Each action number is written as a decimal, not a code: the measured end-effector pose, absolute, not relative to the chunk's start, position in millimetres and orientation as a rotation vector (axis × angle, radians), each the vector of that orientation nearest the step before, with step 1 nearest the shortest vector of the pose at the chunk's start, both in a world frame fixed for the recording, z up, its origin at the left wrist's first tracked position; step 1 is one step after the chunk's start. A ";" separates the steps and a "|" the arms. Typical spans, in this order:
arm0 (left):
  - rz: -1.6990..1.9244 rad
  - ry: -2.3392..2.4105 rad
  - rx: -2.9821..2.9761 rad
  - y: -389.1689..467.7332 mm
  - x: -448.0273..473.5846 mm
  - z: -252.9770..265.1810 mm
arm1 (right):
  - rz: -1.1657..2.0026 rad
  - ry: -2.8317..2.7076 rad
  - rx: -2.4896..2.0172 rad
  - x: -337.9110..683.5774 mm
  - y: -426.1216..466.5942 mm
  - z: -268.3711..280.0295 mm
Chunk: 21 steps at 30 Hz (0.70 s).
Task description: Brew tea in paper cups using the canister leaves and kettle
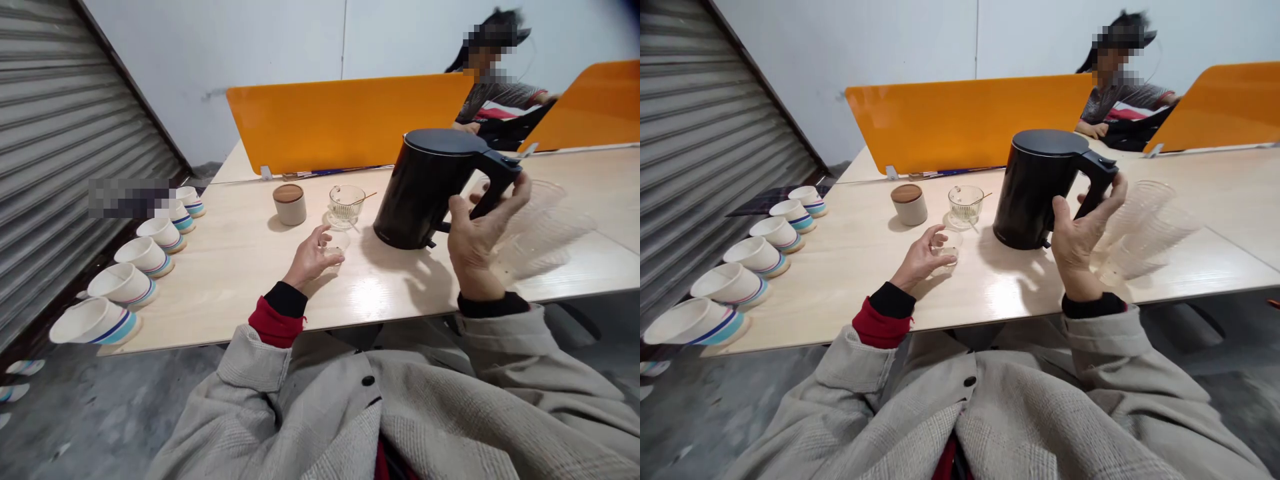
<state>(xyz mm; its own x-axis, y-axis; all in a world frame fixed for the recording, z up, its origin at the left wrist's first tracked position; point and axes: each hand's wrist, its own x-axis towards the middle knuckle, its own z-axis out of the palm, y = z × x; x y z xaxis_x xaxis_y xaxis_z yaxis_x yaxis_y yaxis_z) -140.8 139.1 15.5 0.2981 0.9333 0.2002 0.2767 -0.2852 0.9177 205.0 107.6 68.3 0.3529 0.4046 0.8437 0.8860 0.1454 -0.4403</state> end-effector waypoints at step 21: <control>0.979 1.122 1.707 136.1 -137.0 18.8 | -0.520 -1.245 -1.786 218.9 258.7 102.3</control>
